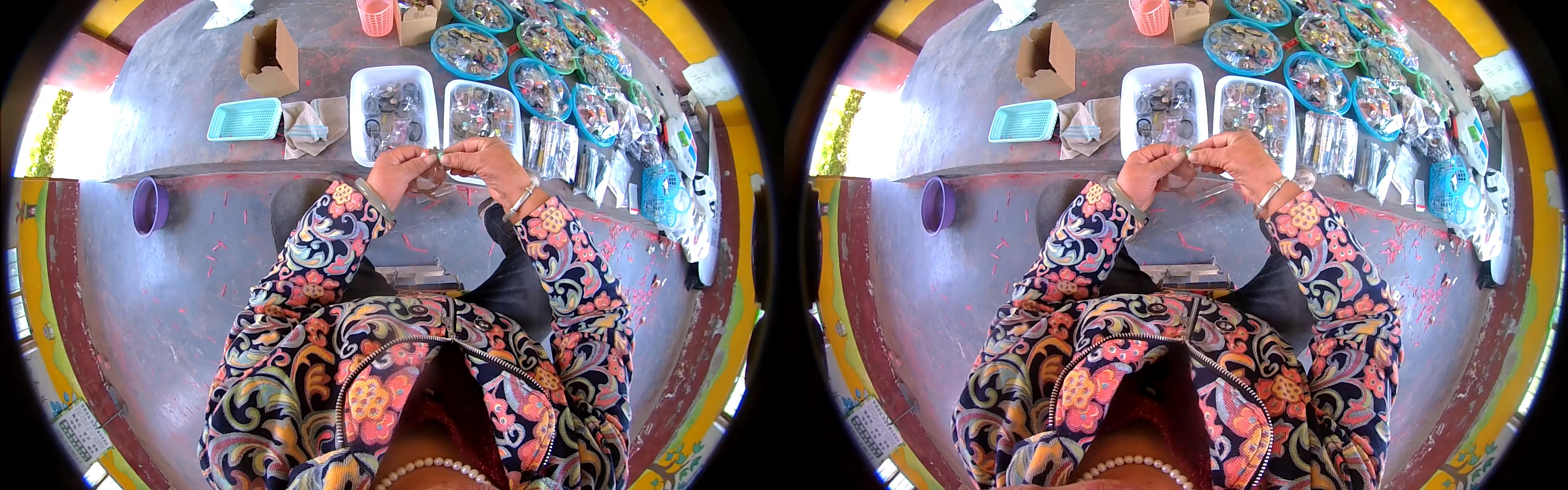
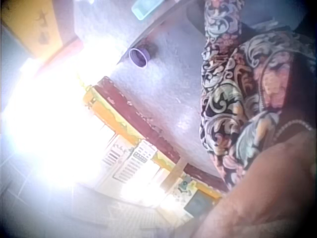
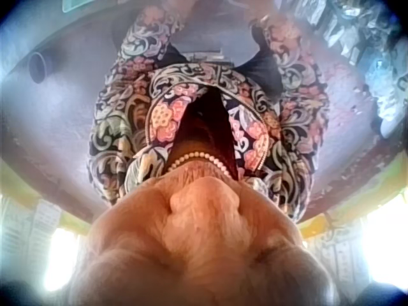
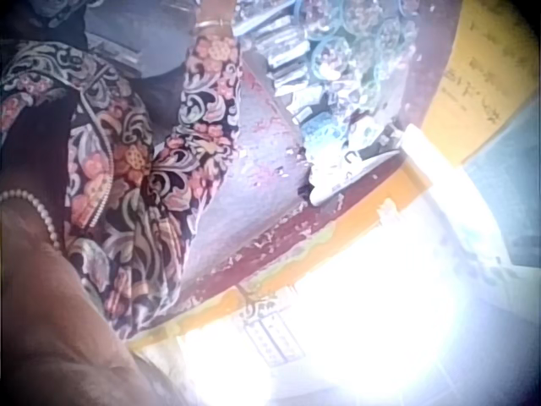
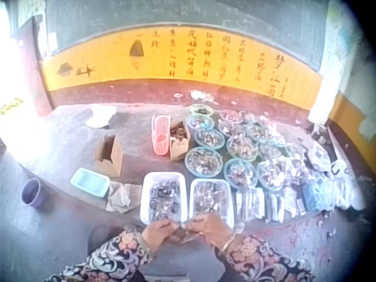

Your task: The person sits on the floor and repeatedly picks up small metal keychains from a white plastic tray. They place each keychain into a small clear plastic bag and then set the packaged item into a second white tray. The process is repeated continuously throughout the clip.

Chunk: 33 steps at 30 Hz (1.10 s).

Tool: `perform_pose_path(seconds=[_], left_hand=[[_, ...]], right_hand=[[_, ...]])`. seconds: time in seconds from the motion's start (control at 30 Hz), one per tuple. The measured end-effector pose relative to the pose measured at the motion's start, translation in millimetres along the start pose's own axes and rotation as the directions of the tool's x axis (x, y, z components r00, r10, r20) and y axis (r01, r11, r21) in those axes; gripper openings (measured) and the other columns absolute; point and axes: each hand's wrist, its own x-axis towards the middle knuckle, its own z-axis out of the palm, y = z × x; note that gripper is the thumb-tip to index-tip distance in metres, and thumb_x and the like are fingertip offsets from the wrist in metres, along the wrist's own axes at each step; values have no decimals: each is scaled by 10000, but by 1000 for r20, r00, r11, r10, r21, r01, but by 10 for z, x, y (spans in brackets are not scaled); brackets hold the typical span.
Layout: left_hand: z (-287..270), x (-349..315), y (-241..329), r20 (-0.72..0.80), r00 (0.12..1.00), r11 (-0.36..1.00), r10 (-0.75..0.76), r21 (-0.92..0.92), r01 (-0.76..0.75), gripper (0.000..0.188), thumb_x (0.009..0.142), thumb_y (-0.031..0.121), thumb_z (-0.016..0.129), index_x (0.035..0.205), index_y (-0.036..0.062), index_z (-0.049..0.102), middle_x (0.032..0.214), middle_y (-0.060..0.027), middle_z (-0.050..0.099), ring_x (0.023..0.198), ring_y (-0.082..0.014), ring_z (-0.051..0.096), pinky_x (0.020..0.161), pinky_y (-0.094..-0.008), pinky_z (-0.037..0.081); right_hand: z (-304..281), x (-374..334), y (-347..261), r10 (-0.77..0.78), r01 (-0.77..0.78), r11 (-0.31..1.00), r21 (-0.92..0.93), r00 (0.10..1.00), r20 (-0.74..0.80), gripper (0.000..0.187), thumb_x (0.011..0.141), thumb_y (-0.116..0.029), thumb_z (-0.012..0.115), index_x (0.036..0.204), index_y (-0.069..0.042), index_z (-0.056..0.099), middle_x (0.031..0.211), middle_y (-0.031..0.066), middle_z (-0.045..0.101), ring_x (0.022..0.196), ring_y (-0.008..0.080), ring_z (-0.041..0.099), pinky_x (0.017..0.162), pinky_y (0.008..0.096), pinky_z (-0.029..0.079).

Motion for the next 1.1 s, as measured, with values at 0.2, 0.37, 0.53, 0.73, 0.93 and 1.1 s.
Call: perform_pose_path(seconds=[0.2,0.37,0.53,0.73,0.93,1.1], left_hand=[[-142,72,-31,110,991,982,-78,181,57,160,835,149,532,861,-7,562,718,-50,577,666,-134,575,583,-262,493],[-53,19,25,70,985,984,-159,91,153,113,811,136,556,847,29,552,743,-68,603,705,-142,598,485,-191,384],[-26,-4,102,158,957,968,-241,105,227,119,763,110,604,843,48,541,797,-100,626,751,-154,613,444,-166,313],[-49,4,80,164,962,973,-218,109,202,126,746,77,609,847,37,546,774,-108,629,732,-166,624,457,-180,358],[-58,-7,173,197,960,971,-197,172,164,139,743,78,605,851,12,546,751,-106,627,685,-156,622,472,-186,381],[-114,-36,159,234,946,962,-222,213,173,193,751,100,604,889,-25,554,751,-106,625,685,-144,615,480,-192,385]], right_hand=[[-65,41,69,38,-35,996,81,999,-34,170,725,-161,665,809,-15,641,670,29,594,580,81,517,569,194,402],[-83,62,99,-17,32,995,95,989,-148,151,744,-134,642,821,-5,640,683,34,601,580,77,516,561,192,406],[-73,23,47,-101,135,983,124,964,-247,139,763,-105,616,822,20,634,685,35,601,580,77,512,548,187,404],[-72,33,61,-134,163,983,86,954,-269,137,753,-107,627,811,16,637,683,31,598,574,74,499,544,186,400],[-91,-11,-8,-140,173,975,139,965,-220,144,741,-133,646,802,-3,640,683,16,592,584,69,495,558,180,389],[-173,49,18,-77,82,996,48,992,-100,161,744,-175,648,811,-28,648,692,-6,591,591,59,480,543,181,361]])
